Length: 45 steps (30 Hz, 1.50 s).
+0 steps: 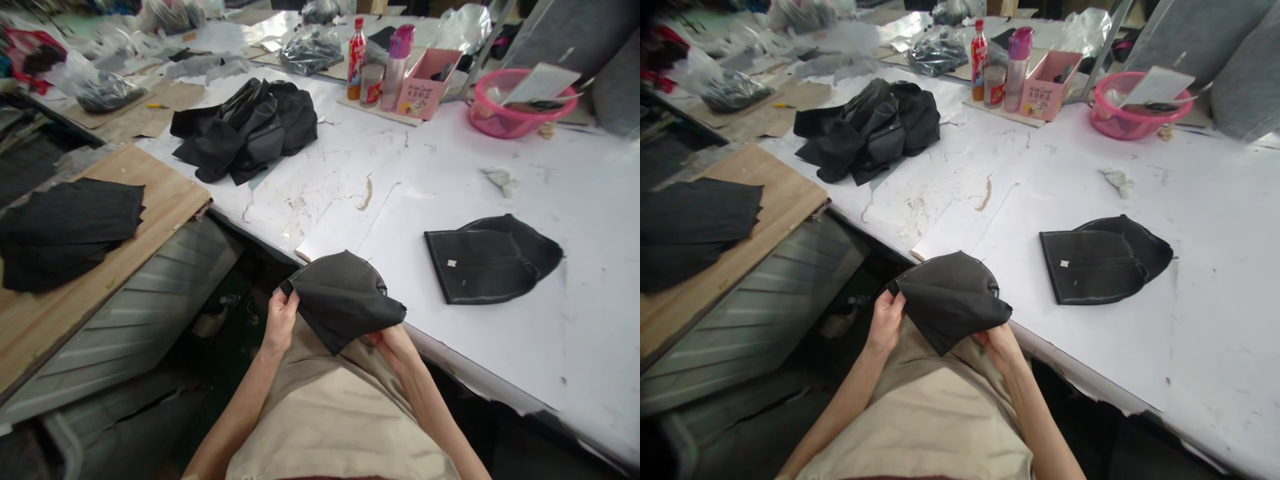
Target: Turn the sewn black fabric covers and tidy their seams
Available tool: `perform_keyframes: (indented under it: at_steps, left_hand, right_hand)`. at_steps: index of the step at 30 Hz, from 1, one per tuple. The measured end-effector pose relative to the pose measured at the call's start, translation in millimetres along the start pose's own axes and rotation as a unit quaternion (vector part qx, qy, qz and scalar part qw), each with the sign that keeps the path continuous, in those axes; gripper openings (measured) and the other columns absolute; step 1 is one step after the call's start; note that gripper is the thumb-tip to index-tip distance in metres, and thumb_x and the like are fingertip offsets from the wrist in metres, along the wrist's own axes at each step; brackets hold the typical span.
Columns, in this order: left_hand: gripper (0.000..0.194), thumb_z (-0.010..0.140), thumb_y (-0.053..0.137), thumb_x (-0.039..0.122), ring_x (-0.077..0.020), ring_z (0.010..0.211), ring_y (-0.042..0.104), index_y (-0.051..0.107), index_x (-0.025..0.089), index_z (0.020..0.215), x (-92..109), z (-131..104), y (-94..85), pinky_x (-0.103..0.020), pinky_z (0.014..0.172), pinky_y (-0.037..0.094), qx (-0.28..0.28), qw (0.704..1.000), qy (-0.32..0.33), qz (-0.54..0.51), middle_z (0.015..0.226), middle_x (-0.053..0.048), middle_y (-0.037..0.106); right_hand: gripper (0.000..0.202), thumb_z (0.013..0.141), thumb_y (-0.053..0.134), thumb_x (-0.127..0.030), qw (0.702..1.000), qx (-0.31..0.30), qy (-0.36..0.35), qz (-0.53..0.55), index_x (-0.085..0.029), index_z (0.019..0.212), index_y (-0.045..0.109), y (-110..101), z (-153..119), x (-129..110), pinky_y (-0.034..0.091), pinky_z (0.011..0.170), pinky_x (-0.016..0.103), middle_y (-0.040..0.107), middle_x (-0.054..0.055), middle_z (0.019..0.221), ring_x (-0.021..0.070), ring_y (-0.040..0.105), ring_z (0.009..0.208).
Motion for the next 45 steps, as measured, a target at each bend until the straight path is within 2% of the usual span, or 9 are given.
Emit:
perform_keyframes:
  at_steps: [4, 7, 9, 12, 16, 19, 24, 40, 45]
  left_hand:
    - [0.039, 0.081, 0.074, 0.038, -0.0270, 0.111, 0.067, 0.073, 0.014, 0.111, -3, 1, -6.8, -0.038, 0.102, 0.049, 0.030, 0.999, -0.005, -0.017, 0.111, -0.010, 0.075]
    - [0.040, 0.078, 0.076, 0.039, -0.0261, 0.106, 0.069, 0.073, 0.014, 0.108, -3, 2, -8.1, -0.037, 0.098, 0.051, 0.050, 0.998, -0.018, -0.037, 0.107, -0.010, 0.076]
    - [0.040, 0.077, 0.077, 0.041, -0.0256, 0.104, 0.070, 0.073, 0.014, 0.107, -4, 1, -6.0, -0.037, 0.097, 0.052, 0.056, 0.997, -0.025, -0.046, 0.105, -0.009, 0.077]
    - [0.040, 0.078, 0.075, 0.041, -0.0252, 0.104, 0.070, 0.073, 0.014, 0.107, -3, -1, -2.0, -0.037, 0.097, 0.052, 0.054, 0.997, -0.026, -0.048, 0.106, -0.009, 0.076]
    - [0.037, 0.082, 0.072, 0.039, -0.0251, 0.108, 0.068, 0.072, 0.014, 0.109, -2, -3, -2.3, -0.037, 0.100, 0.050, 0.039, 0.999, -0.013, -0.022, 0.111, -0.010, 0.075]
    - [0.037, 0.084, 0.070, 0.040, -0.0251, 0.109, 0.067, 0.071, 0.014, 0.110, -5, -5, -6.6, -0.037, 0.100, 0.049, 0.037, 0.999, -0.012, 0.015, 0.114, -0.011, 0.074]
    - [0.040, 0.084, 0.069, 0.043, -0.0253, 0.109, 0.067, 0.069, 0.014, 0.112, -7, -9, -8.2, -0.037, 0.098, 0.051, 0.032, 0.998, -0.021, 0.055, 0.114, -0.011, 0.073]
    - [0.039, 0.089, 0.058, 0.053, -0.0236, 0.096, 0.067, 0.068, 0.015, 0.097, 3, -9, -4.7, -0.033, 0.090, 0.052, 0.053, 0.993, 0.012, 0.108, 0.100, -0.009, 0.072]
    - [0.043, 0.087, 0.057, 0.060, -0.0216, 0.088, 0.066, 0.066, 0.018, 0.091, 0, -10, -9.3, -0.031, 0.081, 0.054, 0.076, 0.993, 0.002, 0.096, 0.092, -0.008, 0.071]
  right_hand:
    - [0.044, 0.074, 0.075, -0.057, 0.986, -0.016, 0.028, -0.166, -0.018, 0.093, 0.069, -24, -24, -19, 0.061, 0.072, 0.044, 0.076, 0.011, 0.089, 0.0278, 0.073, 0.077]
    - [0.040, 0.080, 0.073, -0.048, 0.917, 0.117, -0.159, -0.347, -0.020, 0.107, 0.066, -39, -43, -59, 0.061, 0.075, 0.046, 0.072, 0.011, 0.096, 0.0270, 0.071, 0.081]
    - [0.038, 0.083, 0.072, -0.035, 0.827, 0.134, -0.307, -0.451, -0.023, 0.118, 0.063, -21, -55, -75, 0.058, 0.087, 0.050, 0.068, 0.012, 0.113, 0.0298, 0.068, 0.100]
    - [0.051, 0.085, 0.066, -0.016, 0.705, 0.041, -0.436, -0.558, -0.027, 0.134, 0.055, 23, -56, -69, 0.046, 0.106, 0.056, 0.057, 0.013, 0.136, 0.0340, 0.050, 0.132]
    - [0.069, 0.085, 0.059, -0.007, 0.664, -0.033, -0.476, -0.576, -0.027, 0.148, 0.039, 45, -34, -63, 0.041, 0.111, 0.057, 0.050, 0.013, 0.144, 0.0338, 0.041, 0.140]
    - [0.068, 0.084, 0.059, -0.007, 0.676, -0.054, -0.482, -0.555, -0.028, 0.146, 0.040, 50, -20, -72, 0.045, 0.107, 0.053, 0.055, 0.012, 0.138, 0.0322, 0.049, 0.133]
    - [0.055, 0.087, 0.063, -0.020, 0.769, 0.038, -0.433, -0.469, -0.026, 0.139, 0.047, 48, 4, -101, 0.054, 0.093, 0.044, 0.066, 0.011, 0.120, 0.0268, 0.065, 0.108]
    - [0.026, 0.093, 0.056, -0.041, 0.845, -0.046, -0.327, -0.421, -0.022, 0.079, 0.066, 66, 77, -131, 0.044, 0.066, 0.028, 0.064, -0.001, 0.070, 0.0155, 0.058, 0.064]
    - [0.027, 0.088, 0.060, -0.042, 0.880, -0.045, -0.309, -0.358, -0.020, 0.073, 0.061, 57, 82, -126, 0.046, 0.078, 0.031, 0.067, 0.005, 0.092, 0.0183, 0.061, 0.084]
Point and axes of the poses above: each hand's wrist, its own z-axis towards the middle knuckle, its own y-axis out of the palm, x = y × z, the point moved 7 cm from there along z, towards the middle knuckle
